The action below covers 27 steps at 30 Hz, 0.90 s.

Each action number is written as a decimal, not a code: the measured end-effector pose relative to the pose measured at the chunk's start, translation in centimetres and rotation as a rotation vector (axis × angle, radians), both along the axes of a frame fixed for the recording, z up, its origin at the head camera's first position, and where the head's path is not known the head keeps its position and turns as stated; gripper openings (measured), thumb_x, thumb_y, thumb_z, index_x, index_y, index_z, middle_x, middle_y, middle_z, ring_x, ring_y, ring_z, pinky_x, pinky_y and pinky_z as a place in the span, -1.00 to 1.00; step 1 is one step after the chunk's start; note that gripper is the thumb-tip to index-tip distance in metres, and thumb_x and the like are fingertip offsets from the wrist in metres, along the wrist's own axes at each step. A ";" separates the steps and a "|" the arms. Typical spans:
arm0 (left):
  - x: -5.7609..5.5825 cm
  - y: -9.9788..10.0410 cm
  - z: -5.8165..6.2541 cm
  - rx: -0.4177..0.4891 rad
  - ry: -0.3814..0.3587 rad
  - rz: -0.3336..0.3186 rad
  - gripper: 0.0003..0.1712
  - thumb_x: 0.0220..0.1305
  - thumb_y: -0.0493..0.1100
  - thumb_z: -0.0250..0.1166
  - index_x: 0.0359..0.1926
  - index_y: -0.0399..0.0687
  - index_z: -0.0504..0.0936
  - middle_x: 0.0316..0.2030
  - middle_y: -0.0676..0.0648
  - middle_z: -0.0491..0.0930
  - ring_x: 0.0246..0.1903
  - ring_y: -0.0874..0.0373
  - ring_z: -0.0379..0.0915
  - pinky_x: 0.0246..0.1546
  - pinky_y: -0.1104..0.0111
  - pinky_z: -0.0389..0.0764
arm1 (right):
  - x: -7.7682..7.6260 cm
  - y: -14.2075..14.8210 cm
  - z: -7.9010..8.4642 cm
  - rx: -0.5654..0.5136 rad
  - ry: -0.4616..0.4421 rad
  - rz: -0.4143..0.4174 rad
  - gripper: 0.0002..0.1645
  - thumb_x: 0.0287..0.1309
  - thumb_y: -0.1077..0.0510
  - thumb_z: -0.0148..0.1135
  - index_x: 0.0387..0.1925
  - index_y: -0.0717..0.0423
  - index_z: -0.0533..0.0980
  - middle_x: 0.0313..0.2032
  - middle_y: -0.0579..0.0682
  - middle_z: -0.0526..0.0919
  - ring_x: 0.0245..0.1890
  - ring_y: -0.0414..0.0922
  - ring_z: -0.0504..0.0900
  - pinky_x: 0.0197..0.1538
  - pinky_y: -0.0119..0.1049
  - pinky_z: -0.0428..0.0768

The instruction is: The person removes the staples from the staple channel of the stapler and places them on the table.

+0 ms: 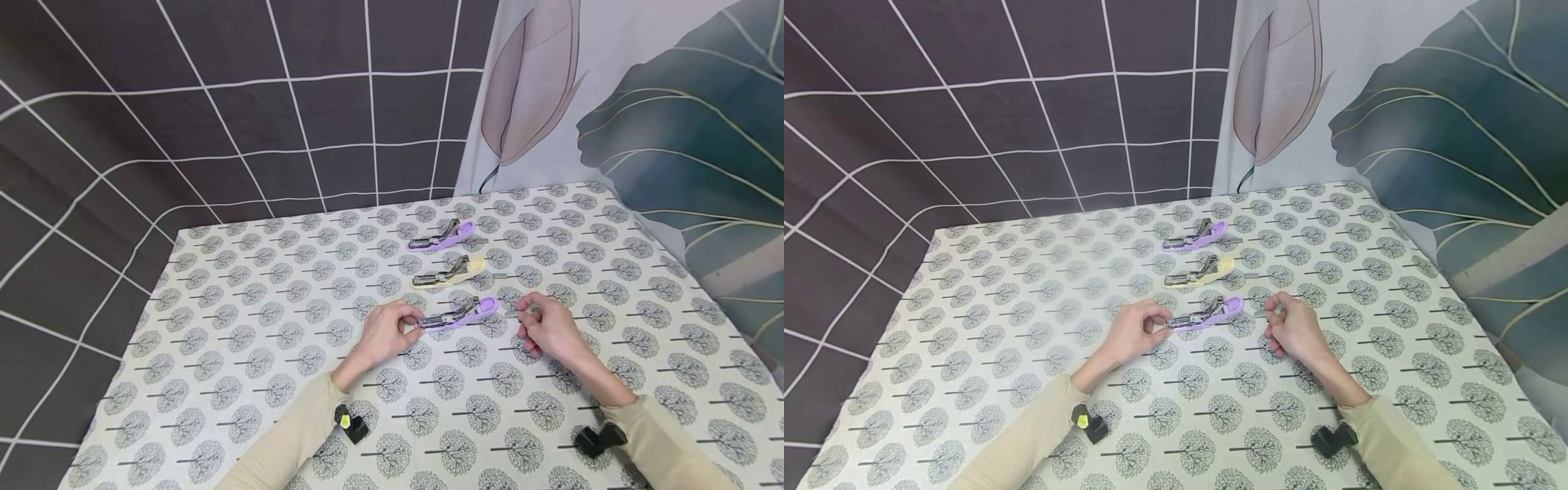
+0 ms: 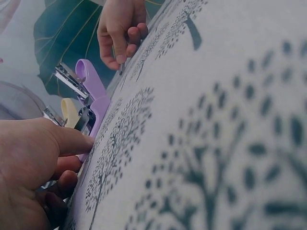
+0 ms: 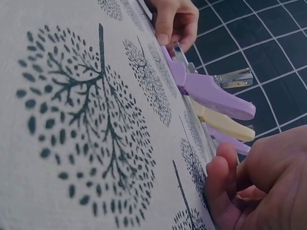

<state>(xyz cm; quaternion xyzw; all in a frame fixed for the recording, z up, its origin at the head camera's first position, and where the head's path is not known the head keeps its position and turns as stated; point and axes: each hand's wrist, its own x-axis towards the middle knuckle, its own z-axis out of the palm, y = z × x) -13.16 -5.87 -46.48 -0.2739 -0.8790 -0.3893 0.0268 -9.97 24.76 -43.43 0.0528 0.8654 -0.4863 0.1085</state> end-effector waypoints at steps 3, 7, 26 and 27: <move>0.0 0.1 0.0 -0.010 -0.003 0.010 -0.74 0.00 -0.26 0.53 -0.22 -0.08 0.75 -0.40 0.09 0.64 -0.57 0.41 0.33 -0.49 0.47 0.41 | 0.0 0.0 0.1 0.009 0.001 0.003 -0.86 0.40 0.38 0.00 -0.06 0.34 0.39 -0.55 0.12 0.58 -0.69 -0.05 0.57 -0.61 -0.16 0.62; 0.1 0.1 0.2 -0.023 -0.045 0.021 -0.74 0.03 -0.25 0.54 -0.20 -0.05 0.75 -0.39 0.09 0.65 -0.55 0.38 0.36 -0.45 0.44 0.42 | 0.0 -0.1 0.1 0.021 0.001 0.009 -0.85 0.39 0.39 0.00 -0.05 0.36 0.39 -0.55 0.12 0.58 -0.69 -0.05 0.58 -0.61 -0.15 0.63; 0.2 0.2 0.2 -0.049 -0.070 0.029 -0.72 0.09 -0.23 0.52 -0.13 0.00 0.75 -0.36 0.11 0.64 -0.52 0.37 0.36 -0.44 0.44 0.41 | 0.0 0.2 0.1 0.015 -0.011 0.017 -0.73 0.37 0.39 0.03 0.04 0.45 0.34 -0.52 0.13 0.60 -0.65 -0.03 0.62 -0.55 -0.14 0.66; 0.2 0.2 0.2 -0.050 -0.071 0.026 -0.71 0.09 -0.23 0.52 -0.12 0.00 0.75 -0.36 0.11 0.63 -0.52 0.37 0.35 -0.45 0.44 0.41 | 0.1 0.2 0.1 0.004 -0.014 0.015 -0.72 0.37 0.38 0.03 0.05 0.46 0.33 -0.52 0.13 0.60 -0.65 -0.03 0.62 -0.54 -0.13 0.66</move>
